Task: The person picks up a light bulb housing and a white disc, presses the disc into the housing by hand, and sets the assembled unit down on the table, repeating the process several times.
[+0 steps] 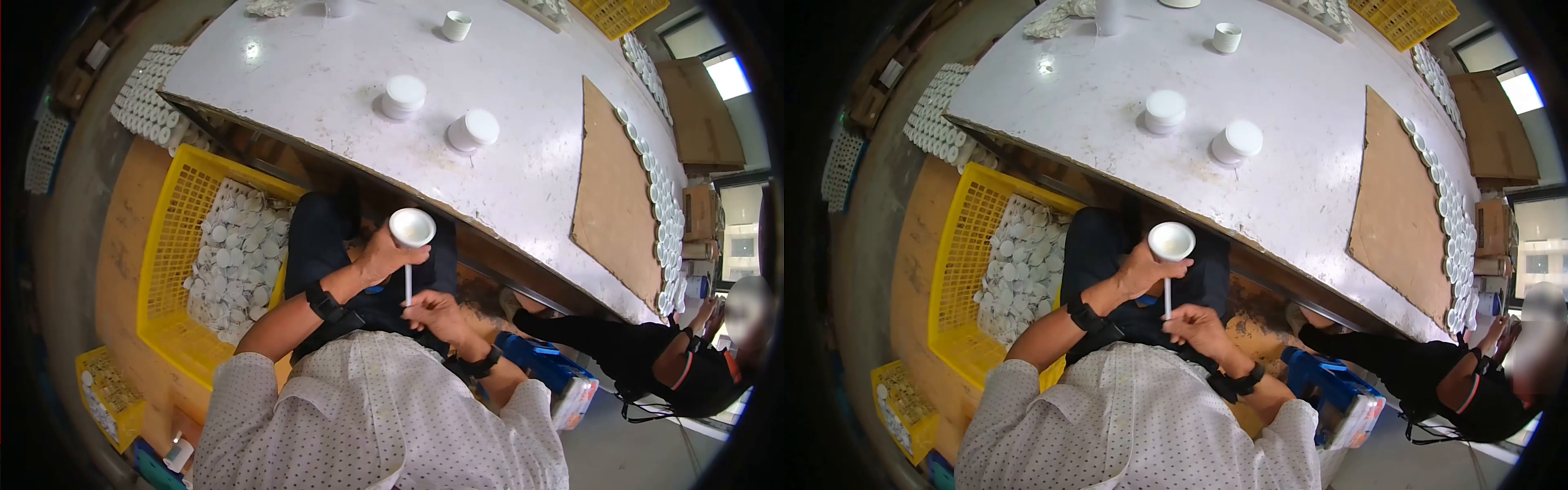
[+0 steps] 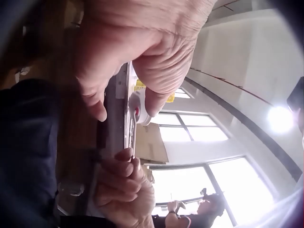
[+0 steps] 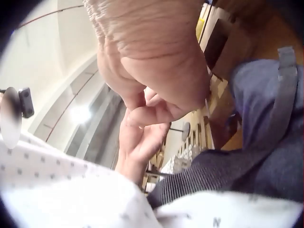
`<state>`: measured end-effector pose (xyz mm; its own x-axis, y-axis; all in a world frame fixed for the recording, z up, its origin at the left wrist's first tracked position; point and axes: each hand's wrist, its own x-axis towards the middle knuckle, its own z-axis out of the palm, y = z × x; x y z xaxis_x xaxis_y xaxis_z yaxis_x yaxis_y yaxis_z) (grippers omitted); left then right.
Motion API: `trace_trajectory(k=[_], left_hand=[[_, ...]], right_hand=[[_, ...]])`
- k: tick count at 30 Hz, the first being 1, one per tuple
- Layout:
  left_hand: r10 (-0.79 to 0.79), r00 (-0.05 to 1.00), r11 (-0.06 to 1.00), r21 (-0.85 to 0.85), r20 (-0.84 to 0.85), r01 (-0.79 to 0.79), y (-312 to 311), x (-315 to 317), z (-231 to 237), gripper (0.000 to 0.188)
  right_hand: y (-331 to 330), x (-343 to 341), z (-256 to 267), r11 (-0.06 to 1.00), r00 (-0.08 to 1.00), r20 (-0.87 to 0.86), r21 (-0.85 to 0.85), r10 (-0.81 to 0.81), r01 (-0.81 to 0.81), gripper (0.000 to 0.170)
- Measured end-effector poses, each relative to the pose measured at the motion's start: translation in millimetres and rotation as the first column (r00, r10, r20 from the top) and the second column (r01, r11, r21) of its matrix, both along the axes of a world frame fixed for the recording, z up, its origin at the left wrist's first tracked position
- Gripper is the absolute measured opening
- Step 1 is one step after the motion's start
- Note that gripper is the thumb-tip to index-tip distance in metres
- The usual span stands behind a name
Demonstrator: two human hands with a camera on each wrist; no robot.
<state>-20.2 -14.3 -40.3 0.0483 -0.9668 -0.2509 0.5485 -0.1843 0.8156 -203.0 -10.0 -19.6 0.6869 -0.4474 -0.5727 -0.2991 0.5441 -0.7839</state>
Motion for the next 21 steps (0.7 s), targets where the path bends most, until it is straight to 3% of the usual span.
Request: trace_trajectory(k=[2, 4, 6, 7, 8, 9, 10, 12, 14, 17, 19, 21], left_hand=[[0.143, 0.989, 0.988, 0.065, -0.046, -0.14, 6, 2, 7, 0.054], [0.169, 0.985, 0.978, 0.113, 0.035, -0.172, 12, 7, 7, 0.049], [0.234, 0.968, 0.968, 0.073, 0.094, -0.241, 20, 18, -2, 0.052], [0.284, 0.953, 0.955, 0.06, 0.103, -0.291, 23, 23, -6, 0.051], [0.318, 0.944, 0.944, 0.066, 0.084, -0.323, 26, 29, -2, 0.051], [0.31, 0.946, 0.946, 0.074, 0.097, -0.317, 30, 35, -2, 0.051], [0.302, 0.947, 0.947, 0.08, 0.109, -0.312, 33, 40, -3, 0.051], [0.307, 0.945, 0.947, 0.064, 0.113, -0.316, 38, 40, -9, 0.051], [0.315, 0.942, 0.946, 0.046, 0.121, -0.322, 42, 39, -14, 0.051], [0.292, 0.945, 0.949, 0.081, 0.147, -0.306, 48, 35, -7, 0.05], [0.298, 0.944, 0.946, 0.087, 0.141, -0.312, 51, 36, -8, 0.049], [0.307, 0.942, 0.942, 0.096, 0.133, -0.321, 54, 38, -9, 0.048]], right_hand=[[5, 11, -2, 0.996, 0.996, 0.005, 0.009, 0.089, -0.089, 0.006], [2, 20, 4, 0.987, 0.987, -0.014, -0.032, 0.16, -0.16, 0.012], [-19, 25, 15, 0.835, 0.966, -0.065, -0.49, 0.252, -0.251, 0.02], [-36, 28, 22, 0.794, 0.987, -0.081, -0.586, 0.142, -0.162, 0.025], [-59, 32, 19, 0.687, 0.999, 0.028, -0.726, -0.018, 0.033, 0.02], [-82, 41, 43, 0.764, 0.983, 0.033, -0.625, -0.18, 0.161, 0.016], [-113, 43, 36, 0.665, 0.925, 0.013, -0.692, -0.38, 0.283, 0.015], [-172, 48, 36, 0.473, 0.821, 0.107, -0.772, -0.561, 0.424, 0.02], [-208, 60, 47, 0.466, 0.761, 0.124, -0.724, -0.637, 0.508, 0.04], [-232, 75, 57, 0.532, 0.763, 0.017, -0.708, -0.646, 0.466, 0.038], [-242, 74, 54, 0.623, 0.83, -0.088, -0.705, -0.551, 0.339, 0.036], [-243, 73, 51, 0.643, 0.83, -0.08, -0.674, -0.552, 0.363, 0.034]])
